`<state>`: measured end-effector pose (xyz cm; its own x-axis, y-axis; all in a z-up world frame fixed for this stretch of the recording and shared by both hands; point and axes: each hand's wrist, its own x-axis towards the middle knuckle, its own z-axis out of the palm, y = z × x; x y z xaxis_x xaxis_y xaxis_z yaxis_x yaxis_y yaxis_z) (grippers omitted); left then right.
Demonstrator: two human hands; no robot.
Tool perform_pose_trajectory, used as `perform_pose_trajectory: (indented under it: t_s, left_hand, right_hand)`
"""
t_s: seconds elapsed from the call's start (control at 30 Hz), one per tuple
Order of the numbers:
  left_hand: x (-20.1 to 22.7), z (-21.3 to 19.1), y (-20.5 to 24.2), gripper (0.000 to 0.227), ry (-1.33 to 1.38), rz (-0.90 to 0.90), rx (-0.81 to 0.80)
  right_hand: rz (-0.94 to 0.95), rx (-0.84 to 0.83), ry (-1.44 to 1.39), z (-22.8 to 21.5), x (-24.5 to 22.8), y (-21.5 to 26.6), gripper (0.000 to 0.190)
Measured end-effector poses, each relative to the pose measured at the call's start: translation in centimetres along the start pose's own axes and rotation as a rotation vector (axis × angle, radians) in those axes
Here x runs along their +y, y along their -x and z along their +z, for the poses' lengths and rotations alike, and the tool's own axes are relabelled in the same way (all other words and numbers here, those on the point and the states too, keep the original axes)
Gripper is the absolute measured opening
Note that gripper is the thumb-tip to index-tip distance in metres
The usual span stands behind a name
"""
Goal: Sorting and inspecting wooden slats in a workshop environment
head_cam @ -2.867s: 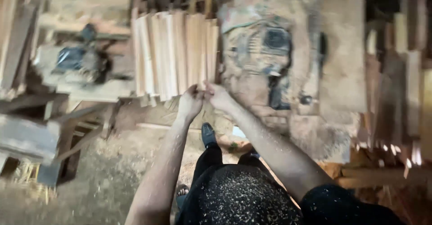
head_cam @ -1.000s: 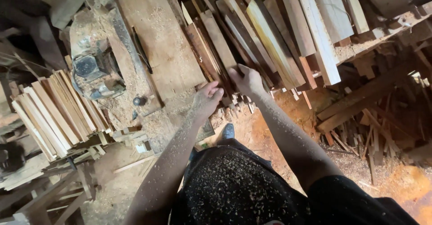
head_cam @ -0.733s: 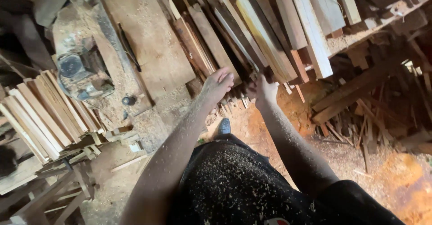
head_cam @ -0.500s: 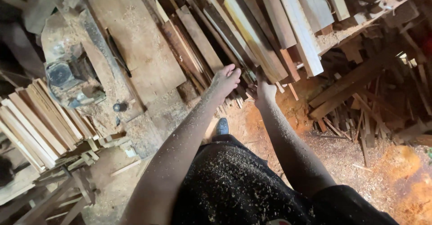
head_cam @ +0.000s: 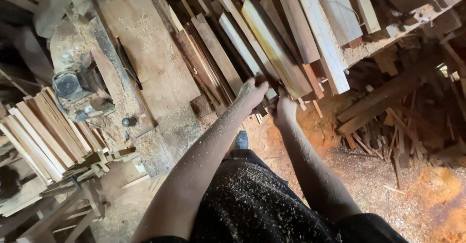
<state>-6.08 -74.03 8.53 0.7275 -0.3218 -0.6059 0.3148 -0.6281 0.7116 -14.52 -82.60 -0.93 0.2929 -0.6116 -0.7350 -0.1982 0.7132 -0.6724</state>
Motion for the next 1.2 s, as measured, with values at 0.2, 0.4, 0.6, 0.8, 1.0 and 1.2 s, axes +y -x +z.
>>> perform_pose_trajectory:
  t_s: [0.2, 0.4, 0.6, 0.8, 1.0, 1.2]
  left_hand:
    - [1.8, -2.7, 2.5, 0.084, 0.185, -0.025, 0.160]
    - [-2.8, -1.7, -3.7, 0.082, 0.572, -0.100, 0.098]
    - [-3.1, -3.7, 1.6, 0.081, 0.743, 0.089, 0.250]
    - [-1.9, -5.7, 10.1, 0.060, 0.462, 0.313, 0.364]
    - [-0.1, -6.0, 9.6, 0.071, -0.077, 0.141, 0.397]
    - [-7.1, -2.9, 0.8, 0.062, -0.408, 0.162, 0.530]
  right_hand:
    - [0.411, -0.482, -0.061, 0.7, -2.6, 5.7, 0.050]
    - [0.393, -0.612, 0.158, 2.0, -5.4, 8.8, 0.065]
    - [0.066, -0.569, 0.338, 3.0, -5.5, 11.5, 0.062]
    - [-0.209, -0.579, 0.584, 3.5, -5.5, 13.2, 0.051]
    - [-1.014, -0.273, 1.109, 4.2, -3.2, 6.4, 0.024]
    - [-1.151, -0.082, 1.422, 5.7, -4.3, 3.3, 0.042]
